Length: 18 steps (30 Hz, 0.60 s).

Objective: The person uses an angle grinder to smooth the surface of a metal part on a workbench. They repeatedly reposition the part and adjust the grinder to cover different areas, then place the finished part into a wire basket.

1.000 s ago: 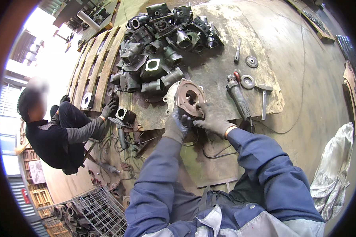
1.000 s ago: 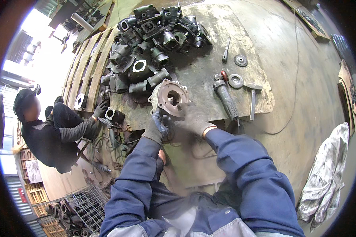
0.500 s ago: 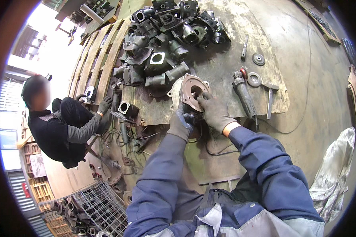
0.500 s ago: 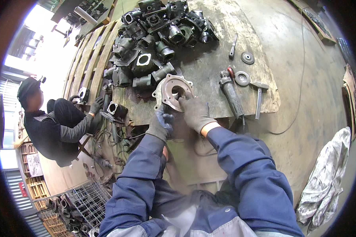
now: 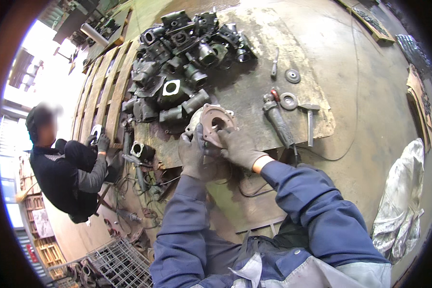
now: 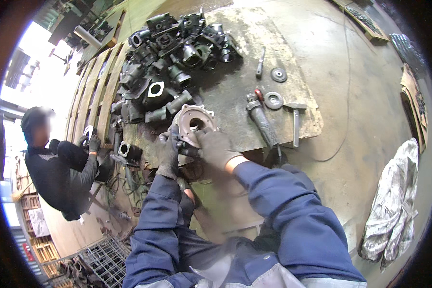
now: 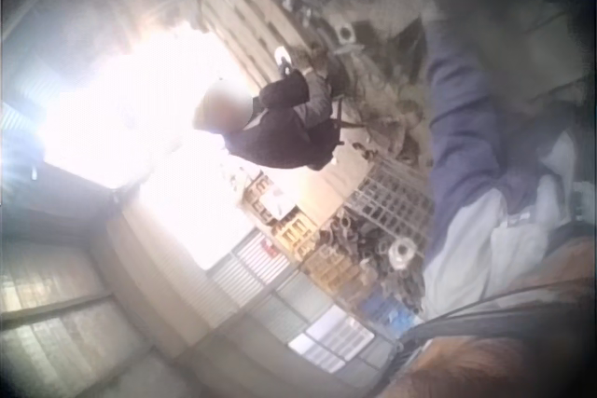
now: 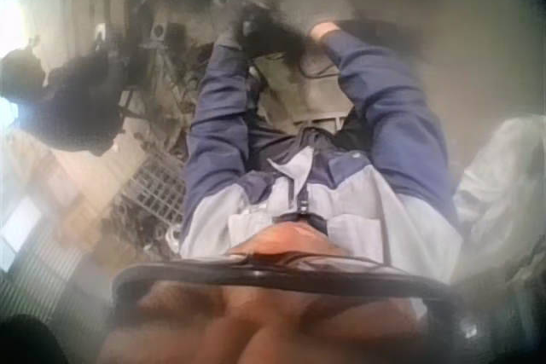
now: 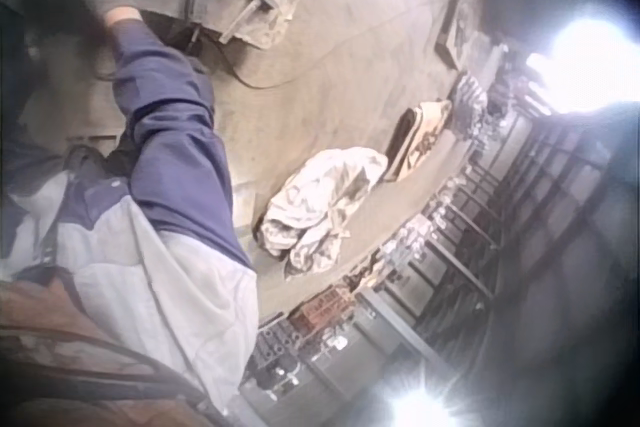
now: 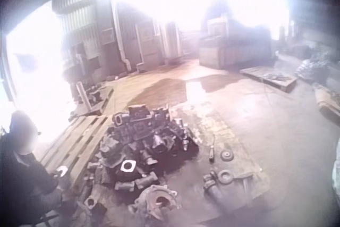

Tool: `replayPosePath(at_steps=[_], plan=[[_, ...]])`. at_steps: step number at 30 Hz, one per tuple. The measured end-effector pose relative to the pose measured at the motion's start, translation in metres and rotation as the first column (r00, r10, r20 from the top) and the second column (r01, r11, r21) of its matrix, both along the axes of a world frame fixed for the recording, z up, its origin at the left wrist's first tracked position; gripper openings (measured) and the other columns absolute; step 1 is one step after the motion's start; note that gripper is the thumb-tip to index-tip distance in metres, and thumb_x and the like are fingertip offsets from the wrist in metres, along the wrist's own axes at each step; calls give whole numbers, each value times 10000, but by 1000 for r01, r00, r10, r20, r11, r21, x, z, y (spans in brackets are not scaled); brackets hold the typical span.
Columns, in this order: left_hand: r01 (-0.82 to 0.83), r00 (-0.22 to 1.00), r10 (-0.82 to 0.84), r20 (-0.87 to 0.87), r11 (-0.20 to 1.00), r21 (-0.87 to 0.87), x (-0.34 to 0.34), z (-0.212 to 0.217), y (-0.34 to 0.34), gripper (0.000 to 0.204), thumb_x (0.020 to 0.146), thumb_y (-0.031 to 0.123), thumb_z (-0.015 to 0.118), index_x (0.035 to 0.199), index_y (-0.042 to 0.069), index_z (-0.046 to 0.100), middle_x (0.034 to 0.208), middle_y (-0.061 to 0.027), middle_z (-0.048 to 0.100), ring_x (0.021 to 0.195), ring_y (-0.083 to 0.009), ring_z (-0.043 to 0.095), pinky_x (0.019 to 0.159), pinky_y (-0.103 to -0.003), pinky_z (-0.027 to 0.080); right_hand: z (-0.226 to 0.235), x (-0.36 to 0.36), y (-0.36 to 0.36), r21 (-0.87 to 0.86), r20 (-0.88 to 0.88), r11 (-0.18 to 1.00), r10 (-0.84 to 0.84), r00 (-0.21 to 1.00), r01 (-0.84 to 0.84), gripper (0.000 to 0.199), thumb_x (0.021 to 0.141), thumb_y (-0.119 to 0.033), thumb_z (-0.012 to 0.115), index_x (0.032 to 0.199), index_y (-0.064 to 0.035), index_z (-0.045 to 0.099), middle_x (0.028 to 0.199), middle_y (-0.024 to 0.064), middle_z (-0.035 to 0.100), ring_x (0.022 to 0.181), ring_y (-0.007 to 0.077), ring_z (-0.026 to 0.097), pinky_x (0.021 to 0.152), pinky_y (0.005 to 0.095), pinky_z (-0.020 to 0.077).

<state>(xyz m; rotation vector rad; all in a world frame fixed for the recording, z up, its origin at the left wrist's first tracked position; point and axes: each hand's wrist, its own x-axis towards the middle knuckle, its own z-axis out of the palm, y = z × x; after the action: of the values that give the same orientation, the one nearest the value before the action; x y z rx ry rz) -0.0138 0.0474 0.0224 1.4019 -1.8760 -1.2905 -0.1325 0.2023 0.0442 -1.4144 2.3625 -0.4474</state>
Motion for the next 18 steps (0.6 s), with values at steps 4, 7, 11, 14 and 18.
replayPosePath(at_steps=[4, 7, 11, 14, 18], plan=[[248, 939, -194, 285, 954, -170, -14, -8, -5, 473, 977, 479, 759, 1122, 32, 803, 967, -252, 785, 929, -402, 780, 804, -459, 586, 0, -1, 1, -46, 12, 999, 1, 1000, 0, 391, 948, -154, 678, 1336, -122, 654, 1308, 120, 701, 1138, 326, 745, 948, 480, 606], [240, 954, -207, 219, 961, -137, -18, 6, 0, 479, 972, 479, 765, 1097, 18, 811, 924, -243, 786, 898, -408, 780, 809, -478, 584, -1, -4, -2, 59, 21, 998, 22, 1000, -23, 360, 953, -152, 665, 1311, -117, 654, 1305, 111, 705, 1117, 332, 748, 916, 479, 610], [286, 926, -190, 326, 917, -279, -8, 30, 13, 378, 1000, 351, 774, 1097, -13, 807, 882, -200, 797, 789, -268, 783, 745, -425, 586, -9, -6, -1, 14, -75, 999, 31, 997, -30, 292, 967, -152, 626, 1254, -110, 663, 1270, 114, 704, 1039, 347, 763, 849, 482, 620], [279, 929, -259, 264, 959, -41, -2, 36, 14, 529, 990, 556, 719, 1184, 73, 812, 950, -174, 809, 861, -249, 773, 789, -423, 581, -15, -5, 0, -21, -115, 998, 52, 992, -55, 312, 973, -154, 615, 1278, -120, 669, 1250, 102, 701, 1051, 337, 760, 856, 484, 624], [285, 906, -267, 328, 959, -7, 1, 24, 10, 486, 1003, 491, 756, 1184, 44, 814, 921, -66, 803, 828, -157, 726, 757, -355, 568, -14, -2, -2, -31, -68, 999, 25, 997, -27, 347, 966, -127, 607, 1307, -146, 669, 1268, 91, 697, 1097, 341, 745, 870, 492, 620]])
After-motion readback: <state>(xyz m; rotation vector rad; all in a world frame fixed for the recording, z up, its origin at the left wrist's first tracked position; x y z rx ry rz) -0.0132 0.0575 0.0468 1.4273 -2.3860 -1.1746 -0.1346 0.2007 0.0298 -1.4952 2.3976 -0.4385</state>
